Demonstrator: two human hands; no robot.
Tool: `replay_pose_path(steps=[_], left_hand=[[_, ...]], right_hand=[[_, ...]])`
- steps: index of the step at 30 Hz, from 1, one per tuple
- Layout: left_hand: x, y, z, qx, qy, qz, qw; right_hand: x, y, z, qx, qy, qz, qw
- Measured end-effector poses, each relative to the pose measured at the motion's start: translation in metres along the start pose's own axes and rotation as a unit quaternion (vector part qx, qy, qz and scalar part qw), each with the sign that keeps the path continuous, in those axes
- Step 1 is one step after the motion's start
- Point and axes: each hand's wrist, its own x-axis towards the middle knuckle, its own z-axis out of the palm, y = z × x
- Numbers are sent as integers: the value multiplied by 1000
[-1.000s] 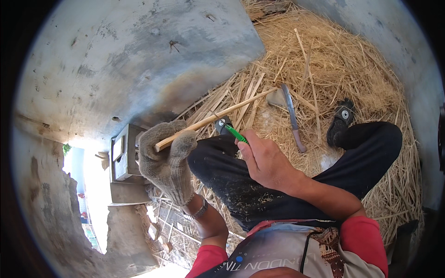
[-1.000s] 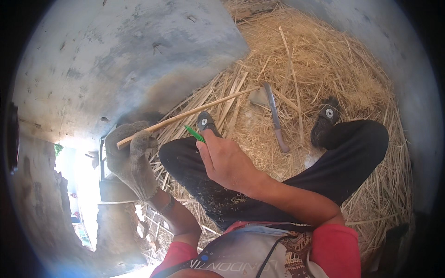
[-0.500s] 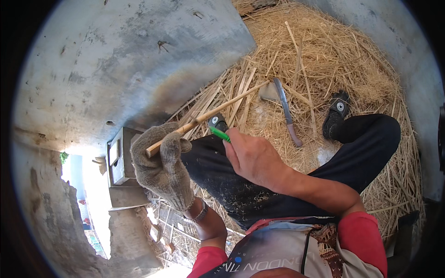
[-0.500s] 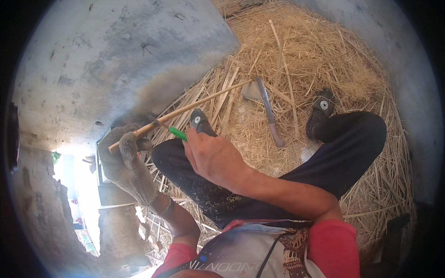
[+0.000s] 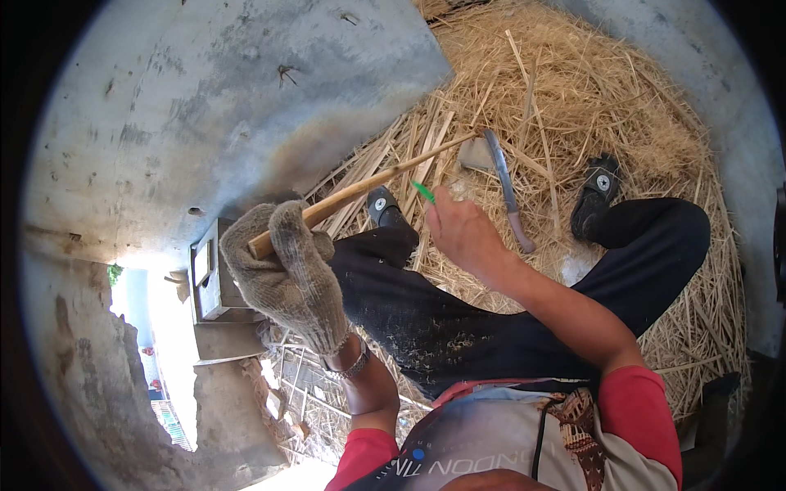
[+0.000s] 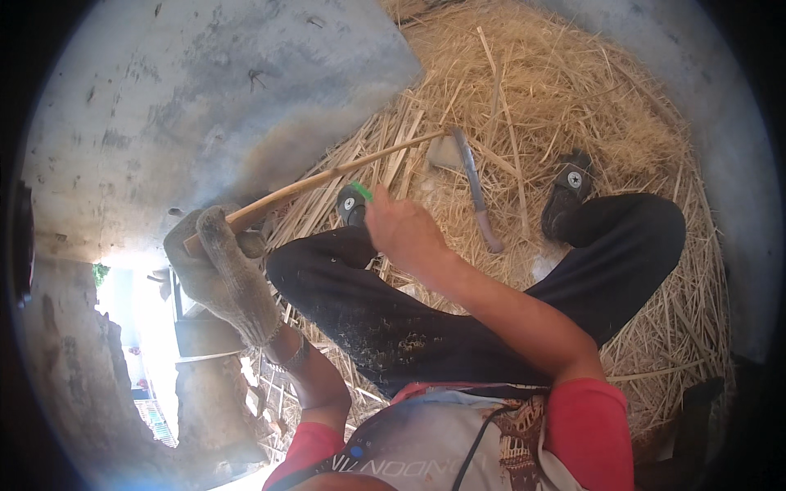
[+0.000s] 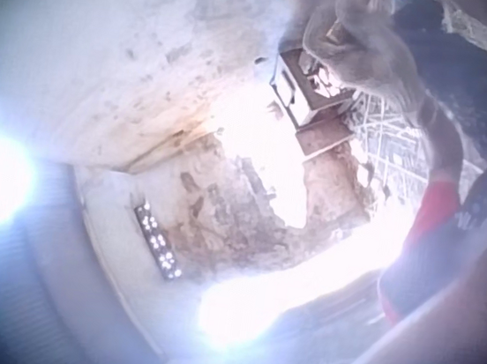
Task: The person sits cross-legged on a stool and uses a machete to split long bamboo poles into thin strips. They hold the bamboo with a gloved left hand and repeatedly strike it with the machete in their right hand, creating a pile of bamboo strips on the floor.
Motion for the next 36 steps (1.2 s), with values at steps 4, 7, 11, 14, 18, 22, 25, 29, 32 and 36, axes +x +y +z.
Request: replay_pose_path(steps=[4, 7, 11, 14, 18, 22, 25, 29, 32, 36], left_hand=[[5, 2, 1, 60, 77, -2, 995], [6, 11, 1, 96, 131, 10, 987], [9, 9, 6, 61, 149, 64, 985], [14, -2, 0, 98, 138, 120, 978], [14, 6, 0, 104, 111, 49, 987], [16, 16, -15, 89, 14, -51, 995], [14, 18, -9, 93, 33, -14, 995], [2, 26, 10, 176, 124, 23, 976], [-2, 32, 7, 177, 117, -10, 977], [-6, 41, 6, 130, 85, -79, 985]], right_hand=[[1, 17, 2, 15, -13, 40, 999], [-14, -20, -13, 41, -10, -84, 996], [-27, -48, -23, 148, 8, -150, 977], [-11, -21, -6, -10, -13, -9, 1000], [1, 3, -3, 0, -3, 16, 1000], [-29, -61, -28, 127, -2, -142, 982], [-32, -63, -24, 166, 25, -145, 975], [-18, -35, -15, 55, 30, -43, 997], [-28, -46, -23, 85, 11, -80, 993], [-46, -75, -40, 152, 8, -173, 973]])
